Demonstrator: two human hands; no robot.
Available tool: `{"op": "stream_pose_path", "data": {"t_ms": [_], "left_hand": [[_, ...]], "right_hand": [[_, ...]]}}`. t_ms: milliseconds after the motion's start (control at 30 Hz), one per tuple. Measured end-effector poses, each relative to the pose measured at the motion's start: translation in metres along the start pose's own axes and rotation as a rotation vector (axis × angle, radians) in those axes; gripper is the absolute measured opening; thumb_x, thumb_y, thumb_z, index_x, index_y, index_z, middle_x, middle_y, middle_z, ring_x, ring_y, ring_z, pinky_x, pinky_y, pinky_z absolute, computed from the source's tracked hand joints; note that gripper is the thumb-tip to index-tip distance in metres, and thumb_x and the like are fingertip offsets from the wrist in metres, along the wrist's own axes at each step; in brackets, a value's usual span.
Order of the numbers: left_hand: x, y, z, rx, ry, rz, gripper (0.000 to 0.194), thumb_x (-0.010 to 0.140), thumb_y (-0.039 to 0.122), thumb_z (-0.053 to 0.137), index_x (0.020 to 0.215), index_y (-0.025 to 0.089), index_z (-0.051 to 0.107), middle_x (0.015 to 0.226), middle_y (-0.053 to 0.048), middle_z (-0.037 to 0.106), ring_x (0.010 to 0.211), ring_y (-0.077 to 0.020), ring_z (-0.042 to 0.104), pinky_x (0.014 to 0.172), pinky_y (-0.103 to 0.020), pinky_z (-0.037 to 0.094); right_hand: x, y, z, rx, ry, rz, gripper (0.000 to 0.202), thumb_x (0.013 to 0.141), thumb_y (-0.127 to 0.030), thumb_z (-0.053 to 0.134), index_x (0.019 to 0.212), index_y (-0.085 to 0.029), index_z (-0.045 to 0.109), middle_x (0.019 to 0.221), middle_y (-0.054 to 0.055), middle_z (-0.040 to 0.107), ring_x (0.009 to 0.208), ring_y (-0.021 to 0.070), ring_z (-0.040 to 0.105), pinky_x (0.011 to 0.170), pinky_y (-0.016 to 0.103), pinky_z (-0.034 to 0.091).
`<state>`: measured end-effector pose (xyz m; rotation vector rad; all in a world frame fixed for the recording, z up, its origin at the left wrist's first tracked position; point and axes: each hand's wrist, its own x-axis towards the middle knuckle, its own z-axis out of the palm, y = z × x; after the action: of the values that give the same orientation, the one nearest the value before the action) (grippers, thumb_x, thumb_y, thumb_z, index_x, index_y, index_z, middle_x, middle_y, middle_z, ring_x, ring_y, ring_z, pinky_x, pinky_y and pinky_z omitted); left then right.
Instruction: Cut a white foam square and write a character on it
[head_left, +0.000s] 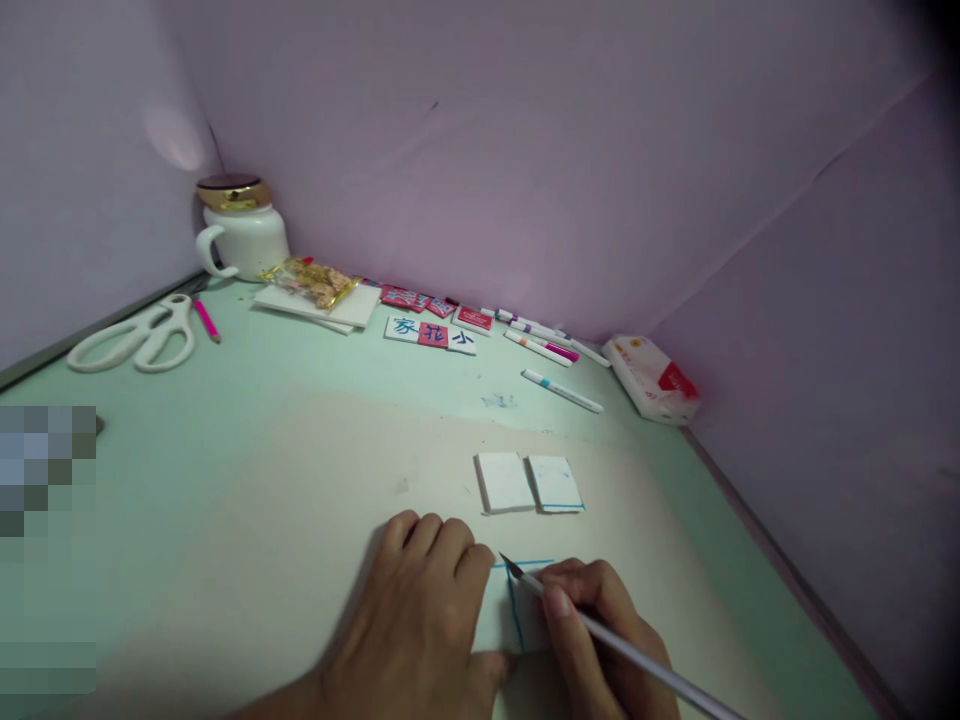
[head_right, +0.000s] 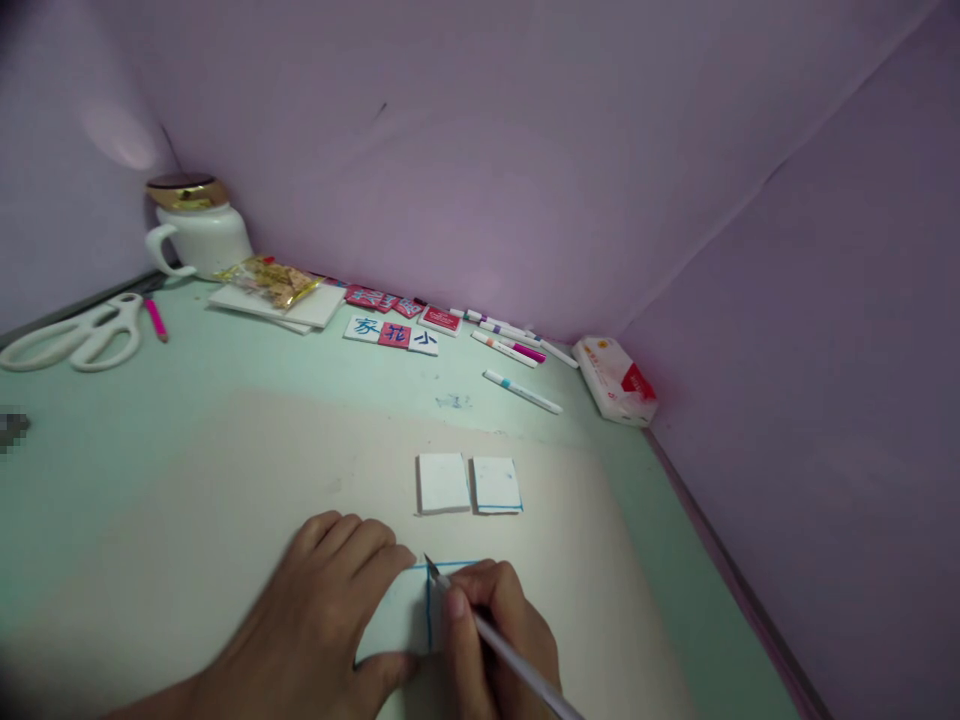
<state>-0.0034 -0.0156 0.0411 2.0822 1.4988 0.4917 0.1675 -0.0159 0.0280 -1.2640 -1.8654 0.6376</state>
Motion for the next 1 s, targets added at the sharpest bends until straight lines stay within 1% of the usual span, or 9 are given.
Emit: {"op": "stream_pose_path", "data": {"t_ms": [133, 267, 367, 467, 600, 700, 800, 900, 1000], "left_hand": [[0.001, 0.001, 0.0, -0.004, 0.012, 0.012, 0.025, 0.062, 0.015, 0.057, 0.086, 0.019, 0.061, 0.088, -0.005, 0.057, 0.084, -0.0252, 0.048, 0.082, -0.047, 0.036], [0.0, 0.001, 0.001, -0.011, 0.034, 0.008, 0.026, 0.061, 0.014, 0.057, 0.086, 0.019, 0.061, 0.087, -0.005, 0.057, 0.084, -0.0253, 0.048, 0.082, -0.047, 0.036], [0.0, -0.001, 0.003, -0.018, 0.068, 0.021, 0.026, 0.06, 0.014, 0.058, 0.085, 0.019, 0.06, 0.087, -0.004, 0.057, 0.084, -0.0256, 0.048, 0.081, -0.047, 0.036], [-0.002, -0.003, 0.006, -0.038, 0.087, 0.056, 0.026, 0.06, 0.012, 0.058, 0.085, 0.02, 0.057, 0.086, -0.004, 0.057, 0.081, -0.025, 0.048, 0.078, -0.045, 0.037], [-0.005, -0.004, 0.008, -0.203, 0.142, 0.12, 0.033, 0.067, 0.01, 0.051, 0.097, 0.021, 0.053, 0.093, -0.004, 0.06, 0.087, -0.0229, 0.052, 0.079, -0.038, 0.04], [-0.005, -0.003, 0.004, -0.334, 0.115, -0.008, 0.024, 0.077, 0.018, 0.045, 0.099, 0.025, 0.053, 0.095, -0.001, 0.062, 0.089, -0.0212, 0.055, 0.079, -0.033, 0.041], [-0.002, -0.001, -0.003, -0.377, 0.042, -0.12, 0.015, 0.082, 0.031, 0.043, 0.093, 0.028, 0.054, 0.086, 0.002, 0.063, 0.076, -0.0198, 0.056, 0.072, -0.031, 0.042], [0.001, 0.001, -0.009, -0.42, 0.024, -0.175, 0.017, 0.082, 0.041, 0.046, 0.089, 0.027, 0.053, 0.071, 0.005, 0.059, 0.06, -0.0165, 0.05, 0.062, -0.027, 0.04], [0.002, 0.001, -0.01, -0.516, -0.003, -0.223, 0.022, 0.081, 0.047, 0.049, 0.087, 0.026, 0.051, 0.062, 0.007, 0.055, 0.056, -0.0153, 0.05, 0.056, -0.023, 0.039]], "right_hand": [[0.005, -0.002, 0.0, -0.021, 0.046, -0.033, 0.019, 0.092, -0.023, 0.048, 0.074, -0.023, 0.05, 0.06, -0.005, 0.057, 0.048, 0.0093, 0.054, 0.047, 0.015, 0.045], [0.004, -0.007, 0.002, 0.017, 0.054, 0.023, 0.021, 0.092, -0.026, 0.05, 0.071, -0.023, 0.051, 0.058, -0.004, 0.056, 0.046, 0.0097, 0.052, 0.045, 0.016, 0.043], [0.0, -0.005, 0.001, 0.104, 0.045, 0.144, 0.023, 0.094, -0.032, 0.049, 0.073, -0.023, 0.054, 0.061, -0.003, 0.056, 0.052, 0.012, 0.052, 0.05, 0.019, 0.043], [-0.003, 0.003, 0.001, 0.249, 0.112, 0.304, 0.028, 0.094, -0.041, 0.05, 0.073, -0.023, 0.053, 0.063, -0.003, 0.052, 0.056, 0.0122, 0.048, 0.051, 0.02, 0.041], [-0.004, 0.008, 0.004, 0.529, 0.161, 0.467, 0.031, 0.092, -0.048, 0.053, 0.073, -0.023, 0.049, 0.064, -0.004, 0.047, 0.052, 0.0102, 0.04, 0.045, 0.02, 0.032], [-0.004, 0.006, 0.006, 0.675, 0.145, 0.468, 0.031, 0.092, -0.048, 0.053, 0.075, -0.023, 0.047, 0.064, -0.005, 0.046, 0.049, 0.009, 0.036, 0.042, 0.02, 0.028], [-0.002, 0.002, 0.006, 0.785, 0.114, 0.404, 0.03, 0.093, -0.046, 0.052, 0.075, -0.023, 0.048, 0.062, -0.005, 0.049, 0.052, 0.0098, 0.043, 0.047, 0.021, 0.035], [0.003, -0.002, 0.005, 0.887, 0.102, 0.374, 0.028, 0.094, -0.045, 0.052, 0.078, -0.021, 0.049, 0.061, -0.006, 0.053, 0.054, 0.0104, 0.053, 0.054, 0.023, 0.042], [0.005, -0.004, 0.003, 0.93, 0.11, 0.386, 0.029, 0.093, -0.045, 0.054, 0.079, -0.02, 0.05, 0.06, -0.006, 0.054, 0.054, 0.011, 0.057, 0.058, 0.025, 0.043]]}}
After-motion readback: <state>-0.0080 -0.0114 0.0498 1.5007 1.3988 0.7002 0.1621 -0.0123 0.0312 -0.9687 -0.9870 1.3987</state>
